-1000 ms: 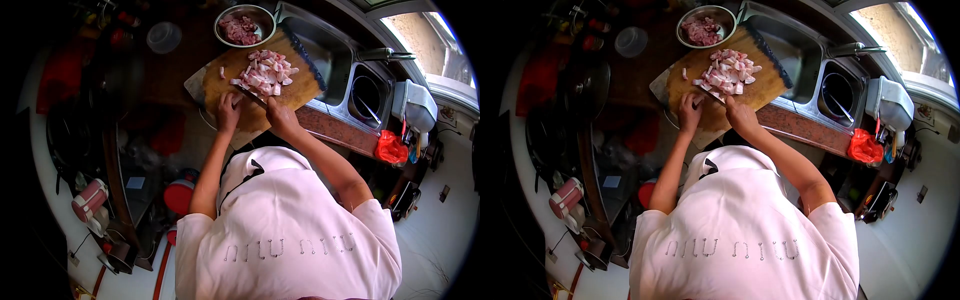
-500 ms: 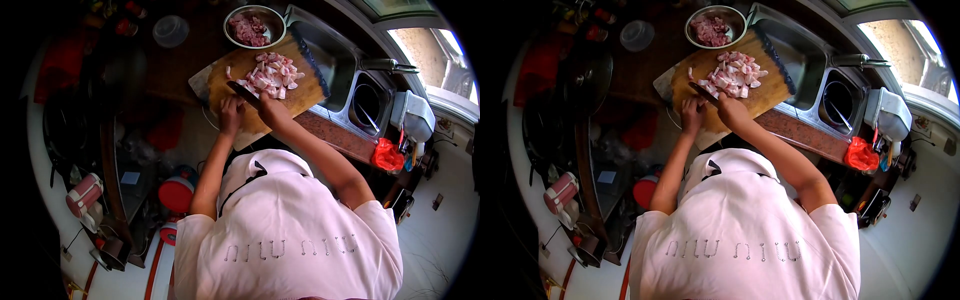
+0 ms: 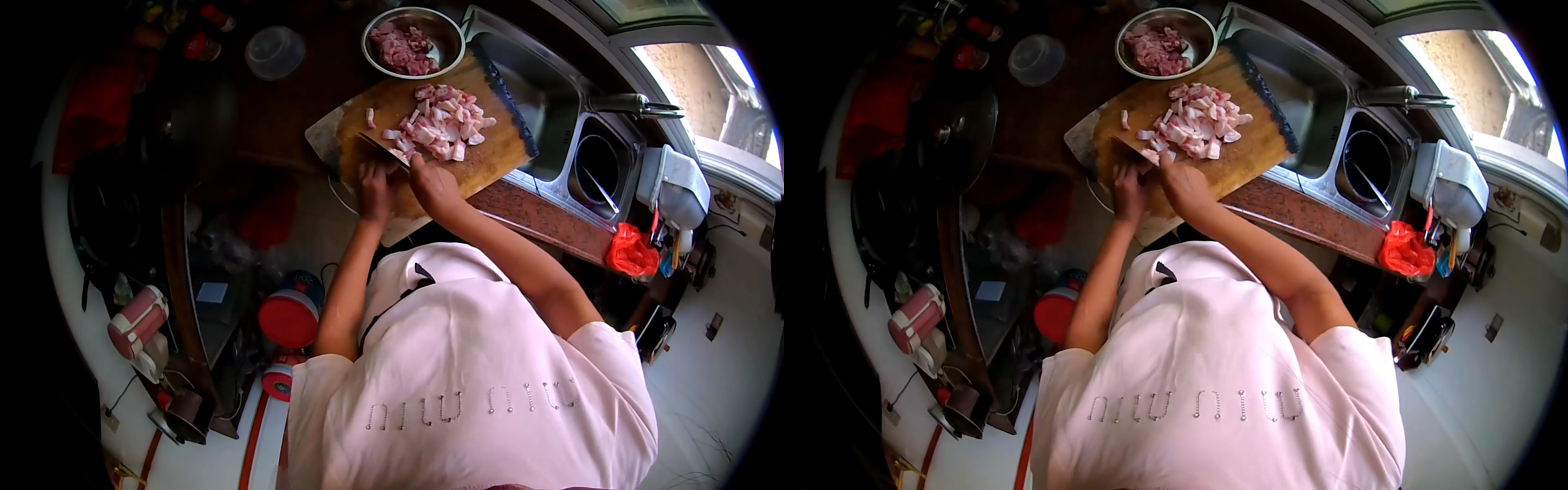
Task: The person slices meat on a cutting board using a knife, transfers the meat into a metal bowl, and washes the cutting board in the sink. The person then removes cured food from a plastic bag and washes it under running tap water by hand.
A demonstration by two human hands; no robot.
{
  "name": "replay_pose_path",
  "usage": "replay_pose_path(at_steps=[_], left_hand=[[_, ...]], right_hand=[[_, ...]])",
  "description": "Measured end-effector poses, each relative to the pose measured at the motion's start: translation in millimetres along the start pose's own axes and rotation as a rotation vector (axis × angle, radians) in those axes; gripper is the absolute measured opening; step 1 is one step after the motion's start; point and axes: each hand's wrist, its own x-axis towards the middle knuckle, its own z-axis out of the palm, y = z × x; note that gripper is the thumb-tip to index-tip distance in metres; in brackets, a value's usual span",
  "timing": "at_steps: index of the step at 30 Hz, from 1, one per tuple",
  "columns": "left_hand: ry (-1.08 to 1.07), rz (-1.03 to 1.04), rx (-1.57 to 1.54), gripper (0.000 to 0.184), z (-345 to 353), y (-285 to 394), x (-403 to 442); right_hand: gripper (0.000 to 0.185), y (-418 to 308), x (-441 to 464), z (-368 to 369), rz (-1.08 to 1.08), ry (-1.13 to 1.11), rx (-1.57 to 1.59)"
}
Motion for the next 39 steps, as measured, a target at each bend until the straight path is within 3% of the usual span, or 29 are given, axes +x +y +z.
replay_pose_path(at_steps=[5,6,12,16,19,29,33,36,39], left_hand=[[-0.025,0.04,0.015,0.018,2,-7,1],[-0.015,0.036,0.04,0.017,1,-7,-2],[0.094,0.015,-0.053,0.015,1,1,-6],[0.052,0.024,-0.02,0.015,-1,0,-7],[0.057,0.047,-0.006,0.015,-2,1,-4],[0.043,0.058,0.014,0.014,4,-9,-5],[-0.026,0.116,0.018,0.011,7,-22,-10],[0.062,0.089,0.035,0.009,2,-8,-4],[0.029,-0.077,-0.085,0.018,3,-3,-4]], right_hand=[[0.017,23,-12,8,-0.129,0.141,0.041],[0.017,24,-20,-2,-0.026,0.04,-0.02],[0.017,30,-39,-34,-0.05,0.1,0.011],[0.013,18,-51,-44,-0.131,0.081,0.046],[0.014,14,-52,-38,0.006,-0.034,-0.019],[0.024,-2,19,7,-0.069,0.033,0.047],[0.02,8,-6,-3,-0.049,0.012,0.013],[0.018,15,-37,-14,0.052,-0.094,-0.093],[0.019,8,-23,-8,-0.051,0.034,-0.015]])
